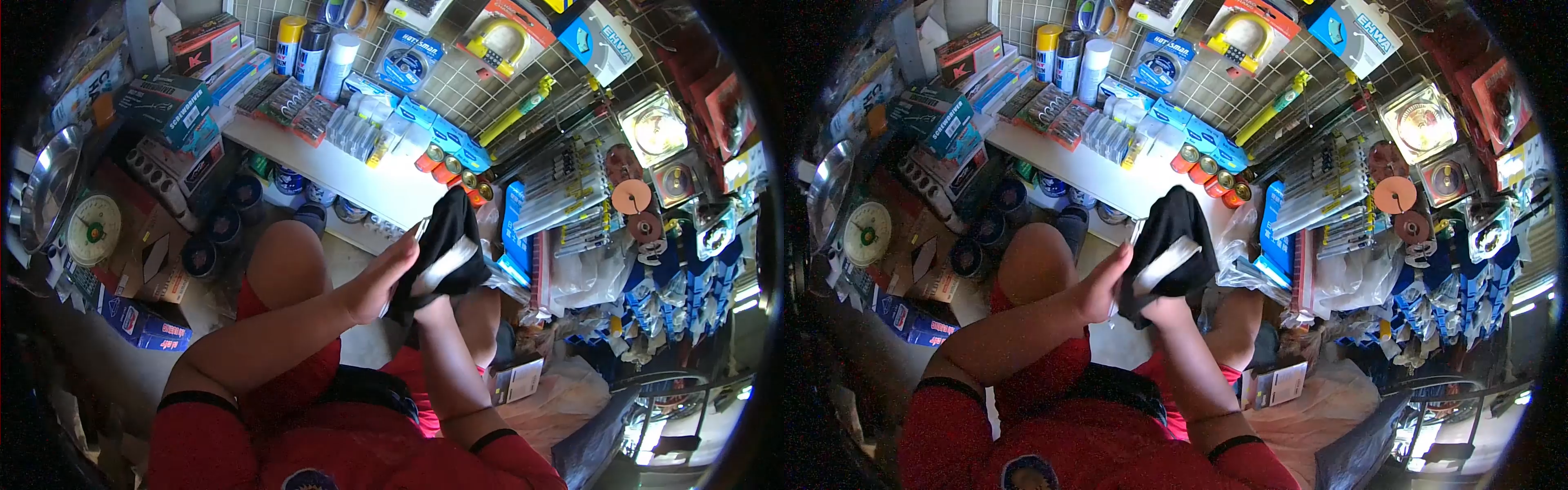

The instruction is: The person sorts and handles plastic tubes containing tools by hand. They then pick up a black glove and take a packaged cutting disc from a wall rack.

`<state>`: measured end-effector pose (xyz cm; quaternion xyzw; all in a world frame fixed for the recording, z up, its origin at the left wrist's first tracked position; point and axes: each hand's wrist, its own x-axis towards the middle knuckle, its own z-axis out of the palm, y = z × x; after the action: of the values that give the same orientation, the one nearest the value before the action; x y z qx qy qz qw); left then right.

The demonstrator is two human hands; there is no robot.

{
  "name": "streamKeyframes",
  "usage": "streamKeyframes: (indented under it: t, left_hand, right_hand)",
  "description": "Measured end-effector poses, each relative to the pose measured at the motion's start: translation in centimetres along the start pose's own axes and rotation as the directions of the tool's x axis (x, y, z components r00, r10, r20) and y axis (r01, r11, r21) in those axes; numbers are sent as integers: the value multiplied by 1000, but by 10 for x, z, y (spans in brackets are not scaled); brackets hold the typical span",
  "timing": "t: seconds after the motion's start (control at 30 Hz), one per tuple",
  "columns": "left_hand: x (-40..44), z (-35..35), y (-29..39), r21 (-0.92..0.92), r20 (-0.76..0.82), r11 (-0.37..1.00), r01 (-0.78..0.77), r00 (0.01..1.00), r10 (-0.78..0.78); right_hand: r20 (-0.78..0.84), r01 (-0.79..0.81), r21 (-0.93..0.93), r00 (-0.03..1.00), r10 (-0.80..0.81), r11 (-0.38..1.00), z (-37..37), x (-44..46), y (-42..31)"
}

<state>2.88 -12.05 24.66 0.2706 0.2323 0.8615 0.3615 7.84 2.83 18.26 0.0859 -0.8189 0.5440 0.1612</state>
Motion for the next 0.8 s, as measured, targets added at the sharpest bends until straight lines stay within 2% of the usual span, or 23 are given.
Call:
streamKeyframes:
  t: [0.03,0.07,0.1,0.17,0.23,0.3,0.37,0.4,0.47,0.5,0.53,0.57,0.6,0.63,0.67,0.7,0.73,0.77,0.8]
  left_hand:
    - [-1,-1,1,-62,8,996,65,998,-64]
    - [-2,-1,2,-86,22,992,96,995,-95]
    - [-1,-1,6,-71,46,993,91,995,-88]
    - [-3,-3,8,-136,43,980,142,990,-137]
    - [-8,-10,14,-224,50,943,246,969,-241]
    - [-11,-3,18,-172,39,946,276,961,-273]
    - [-15,1,23,-110,16,929,353,936,-353]
    - [-18,-15,12,-92,63,913,397,918,-392]
    - [-27,-13,11,-112,40,921,374,927,-372]
    - [-31,-12,10,-123,26,923,364,931,-364]
    - [-34,-18,9,-20,-34,938,347,937,-347]
    - [-36,-22,14,-71,-64,928,367,926,-371]
    - [-40,-29,20,-193,-21,894,404,909,-416]
    - [-42,-39,21,-310,24,840,445,887,-461]
    - [-37,-60,9,-457,197,777,433,901,-387]
    - [-42,-66,4,-472,59,794,382,913,-404]
    - [-42,-66,2,-506,30,777,374,908,-417]
    - [-39,-66,0,-534,-1,762,366,901,-434]
    - [-36,-72,-4,-470,-81,804,364,889,-450]
  right_hand:
    - [-20,111,-211,993,-118,971,-8,1,-5]
    - [-171,76,-186,979,-109,980,-12,2,-12]
    - [-126,71,-279,986,-109,958,-20,4,-16]
    - [-181,122,-345,964,-194,931,-26,8,-25]
    - [-218,154,-351,946,-241,923,-37,8,-18]
    - [-305,180,-286,914,-268,941,-38,7,-26]
    - [-385,7,105,922,35,994,-39,-20,-19]
    - [-376,-68,308,908,187,949,-38,-39,-9]
    - [-363,-89,420,896,257,903,-35,-79,26]
    - [-386,-47,333,904,182,942,-34,-85,25]
    - [-439,-82,298,873,213,951,-32,-95,21]
    - [-489,-122,267,837,243,956,-29,-104,18]
    - [-537,-164,241,798,272,957,-26,-107,3]
    - [-508,-180,382,779,368,906,-26,-115,3]
    - [-472,-189,515,751,461,836,-26,-124,3]
    - [-321,9,886,733,599,464,-28,-133,16]
    - [-138,220,974,769,625,-54,-28,-139,25]
    - [-51,168,976,799,599,-141,-28,-138,26]
    - [11,131,977,759,651,-170,-27,-135,33]
